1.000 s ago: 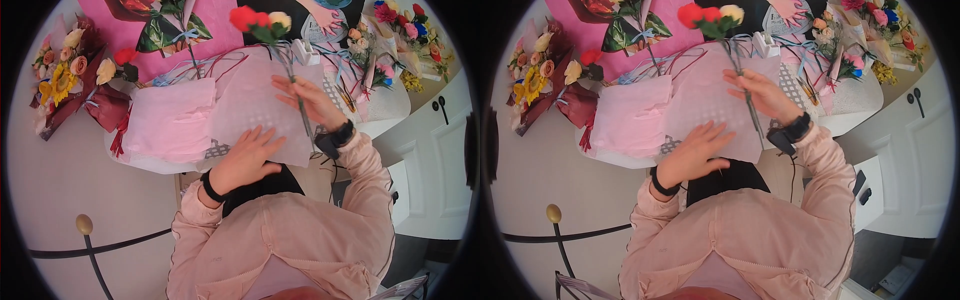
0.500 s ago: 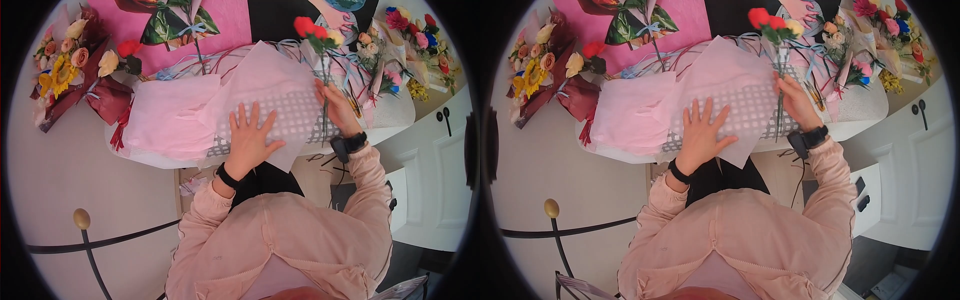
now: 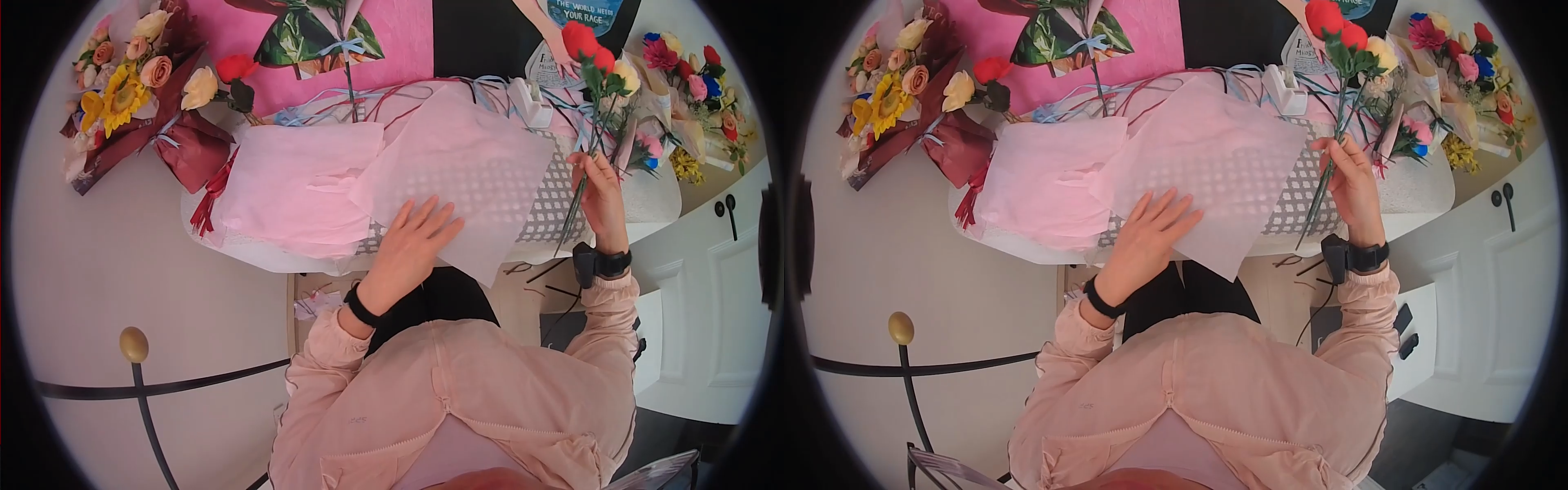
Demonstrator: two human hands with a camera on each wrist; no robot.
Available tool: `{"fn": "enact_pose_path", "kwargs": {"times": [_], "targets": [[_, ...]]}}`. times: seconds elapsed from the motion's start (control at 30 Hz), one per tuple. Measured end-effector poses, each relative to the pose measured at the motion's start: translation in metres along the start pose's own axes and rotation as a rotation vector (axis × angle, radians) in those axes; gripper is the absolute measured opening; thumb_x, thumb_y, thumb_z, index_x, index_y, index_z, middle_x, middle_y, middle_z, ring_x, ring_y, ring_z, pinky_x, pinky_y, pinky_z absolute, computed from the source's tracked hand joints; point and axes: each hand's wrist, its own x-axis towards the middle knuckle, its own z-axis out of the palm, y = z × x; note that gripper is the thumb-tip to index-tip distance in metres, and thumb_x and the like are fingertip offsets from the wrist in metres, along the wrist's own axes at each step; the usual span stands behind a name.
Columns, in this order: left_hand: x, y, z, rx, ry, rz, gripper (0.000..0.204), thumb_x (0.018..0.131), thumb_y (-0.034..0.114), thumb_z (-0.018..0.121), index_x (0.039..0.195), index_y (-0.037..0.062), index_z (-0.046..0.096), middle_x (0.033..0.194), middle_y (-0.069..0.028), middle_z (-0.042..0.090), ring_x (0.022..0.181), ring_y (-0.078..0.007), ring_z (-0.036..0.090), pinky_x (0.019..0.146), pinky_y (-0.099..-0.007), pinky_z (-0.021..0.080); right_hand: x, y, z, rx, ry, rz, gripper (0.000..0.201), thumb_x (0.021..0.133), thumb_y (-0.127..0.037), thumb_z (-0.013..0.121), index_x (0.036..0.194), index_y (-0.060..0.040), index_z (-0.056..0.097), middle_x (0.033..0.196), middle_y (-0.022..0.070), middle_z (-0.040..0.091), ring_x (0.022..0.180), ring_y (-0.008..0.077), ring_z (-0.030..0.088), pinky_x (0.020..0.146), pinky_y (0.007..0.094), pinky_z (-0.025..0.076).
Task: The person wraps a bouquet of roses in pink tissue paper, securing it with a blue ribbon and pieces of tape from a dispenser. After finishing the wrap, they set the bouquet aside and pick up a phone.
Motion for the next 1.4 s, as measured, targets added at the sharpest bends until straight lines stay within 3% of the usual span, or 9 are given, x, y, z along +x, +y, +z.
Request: {"fn": "enact_pose_path", "kwargs": {"times": [0.2,0.33,0.37,0.6,0.7,0.93,1.1,1.2,1.4], "targets": [[0.005,0.027,-0.004,-0.132,0.015,-0.015,0.062,0.078,0.012,0.069,0.137,0.0141,0.049,0.143,-0.0141,0.043,0.134,-0.0388,0.036,0.111,-0.0503,0.028,-0.015,-0.02,0.014,-0.026,-0.129,0.102,0.014,0.098,-0.022,0.054,0.092,-0.0093,0.056,0.088,0.0074,0.066,0.041,-0.0004,0.035,0.037,0.0149,0.026],[0.013,0.021,-0.014,-0.283,0.021,0.017,0.056,0.085,0.024,0.067,0.136,0.0107,0.049,0.143,-0.0159,0.043,0.134,-0.042,0.035,0.11,-0.0529,0.027,-0.007,-0.01,0.045,0.0,-0.178,0.187,0.016,0.096,-0.022,0.057,0.101,-0.0069,0.06,0.109,0.0065,0.064,0.075,0.006,0.055,0.065,0.0205,0.043],[0.019,0.018,-0.012,-0.282,0.097,-0.029,0.056,0.085,0.026,0.067,0.136,0.0092,0.048,0.143,-0.0178,0.042,0.134,-0.0433,0.034,0.11,-0.0541,0.026,-0.001,-0.004,0.043,0.016,-0.236,0.274,0.021,0.096,-0.022,0.058,0.108,-0.0053,0.061,0.118,0.0033,0.061,0.1,0.0101,0.054,0.083,0.0272,0.042],[0.029,-0.003,0.023,0.076,0.227,-0.335,0.07,0.086,0.049,0.061,0.137,0.0035,0.046,0.14,-0.0322,0.038,0.132,-0.054,0.029,0.107,-0.062,0.022,0.026,0.061,0.05,0.165,-0.141,0.303,0.019,0.095,-0.019,0.06,0.108,-0.0062,0.063,0.113,-0.0013,0.061,0.104,0.0089,0.052,0.091,0.0276,0.039],[0.023,-0.002,0.026,0.124,0.256,-0.407,0.079,0.083,0.059,0.06,0.138,0.0046,0.046,0.14,-0.0361,0.036,0.131,-0.0576,0.028,0.107,-0.0635,0.02,0.028,0.072,0.032,0.108,-0.151,0.276,0.02,0.096,-0.015,0.058,0.111,-0.0024,0.061,0.128,0.007,0.057,0.117,0.0124,0.051,0.096,0.0269,0.039],[0.023,0.001,0.024,0.122,0.296,-0.424,0.078,0.082,0.059,0.062,0.136,0.0041,0.048,0.14,-0.0369,0.036,0.13,-0.058,0.027,0.107,-0.0641,0.019,0.024,0.074,0.009,-0.013,-0.141,0.224,0.014,0.095,-0.016,0.06,0.1,-0.0032,0.063,0.113,0.0026,0.061,0.096,0.0062,0.052,0.088,0.0227,0.039],[0.024,0.002,0.019,-0.088,0.25,-0.204,0.066,0.083,0.045,0.067,0.13,0.0017,0.052,0.14,-0.0243,0.043,0.133,-0.0446,0.033,0.11,-0.0566,0.022,0.024,0.041,0.016,-0.016,-0.152,0.303,0.013,0.095,-0.019,0.06,0.088,-0.0074,0.06,0.087,-0.0029,0.06,0.071,0.002,0.052,0.063,0.0172,0.04],[0.021,0.01,0.021,-0.219,0.214,-0.126,0.063,0.081,0.04,0.07,0.129,0.002,0.053,0.139,-0.0195,0.046,0.134,-0.0388,0.036,0.111,-0.0514,0.025,0.029,0.008,0.042,-0.089,-0.255,0.374,0.016,0.095,-0.021,0.061,0.085,-0.0087,0.059,0.075,-0.0048,0.056,0.054,0.0004,0.047,0.048,0.0167,0.035],[0.016,0.018,0.006,-0.189,0.091,-0.038,0.075,0.07,0.032,0.079,0.132,0.0034,0.048,0.141,-0.017,0.044,0.134,-0.0384,0.036,0.112,-0.0488,0.026,0.061,0.022,0.096,-0.265,-0.308,0.362,0.02,0.094,-0.022,0.062,0.08,-0.0088,0.057,0.07,-0.0051,0.055,0.051,0.0005,0.047,0.044,0.0163,0.034]]}}
